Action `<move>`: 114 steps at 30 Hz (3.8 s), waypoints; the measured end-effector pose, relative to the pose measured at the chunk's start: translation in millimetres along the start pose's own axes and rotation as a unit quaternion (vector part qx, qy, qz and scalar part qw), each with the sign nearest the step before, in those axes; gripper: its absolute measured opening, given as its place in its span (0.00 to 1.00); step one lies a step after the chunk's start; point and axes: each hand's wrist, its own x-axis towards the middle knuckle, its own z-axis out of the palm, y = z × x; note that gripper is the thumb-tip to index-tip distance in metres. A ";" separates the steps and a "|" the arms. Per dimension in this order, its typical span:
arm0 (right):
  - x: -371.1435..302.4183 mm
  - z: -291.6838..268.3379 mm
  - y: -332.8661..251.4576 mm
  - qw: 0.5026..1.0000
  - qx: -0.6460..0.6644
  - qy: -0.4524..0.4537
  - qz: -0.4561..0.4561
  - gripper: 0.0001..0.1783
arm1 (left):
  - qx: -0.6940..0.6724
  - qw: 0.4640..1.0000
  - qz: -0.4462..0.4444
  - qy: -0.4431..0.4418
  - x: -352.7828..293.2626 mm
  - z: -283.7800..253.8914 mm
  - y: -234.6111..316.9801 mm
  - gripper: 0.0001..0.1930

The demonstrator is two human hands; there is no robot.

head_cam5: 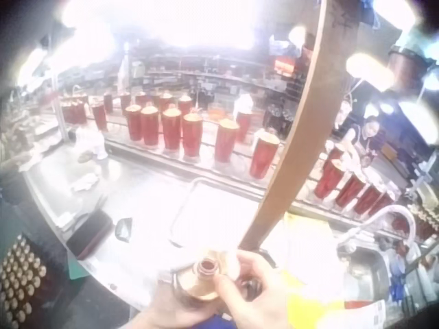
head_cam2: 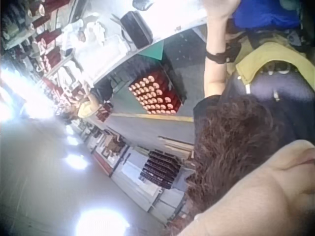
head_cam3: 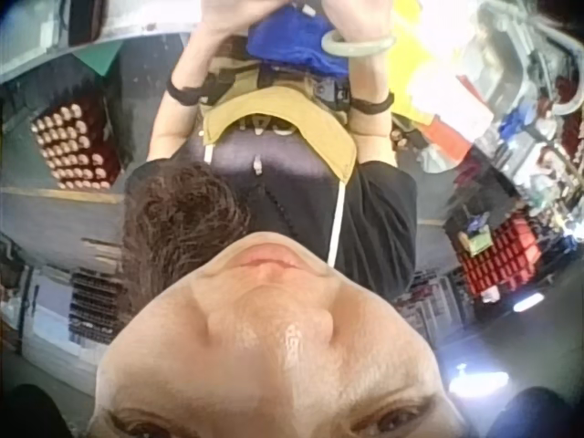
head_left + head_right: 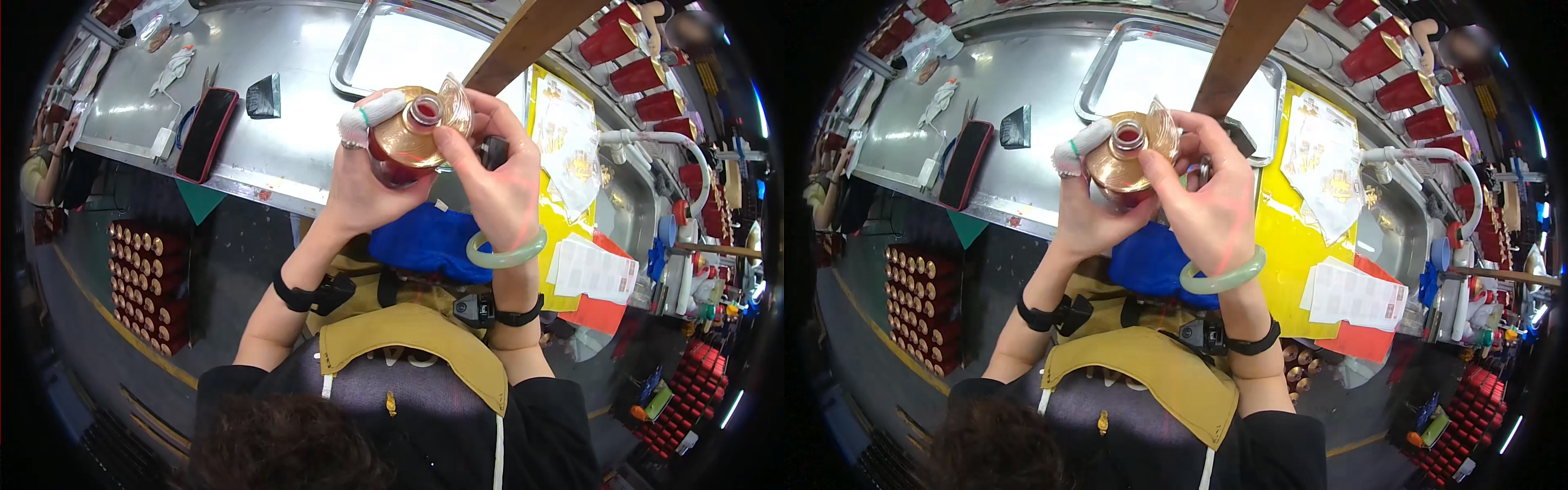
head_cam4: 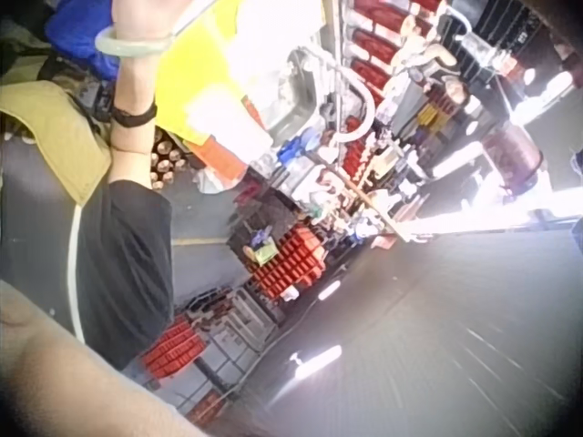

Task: Applying decorative foil labels and clear protective sheets to red and gold factory beverage bottles on an assembly production line.

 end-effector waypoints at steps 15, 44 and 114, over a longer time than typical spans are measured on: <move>-6.9 7.4 6.7 0.998 0.008 0.041 -0.054 0.16 | 0.058 0.989 0.089 0.104 1.0 5.2 12.7 0.28; -10.0 9.5 7.4 0.996 0.037 0.048 -0.066 0.12 | 0.175 0.969 0.127 0.122 -12.5 22.8 1.1 0.41; -10.9 5.2 -0.8 0.997 0.038 0.060 0.002 0.18 | 0.164 0.970 0.114 0.141 -1.5 33.5 4.2 0.45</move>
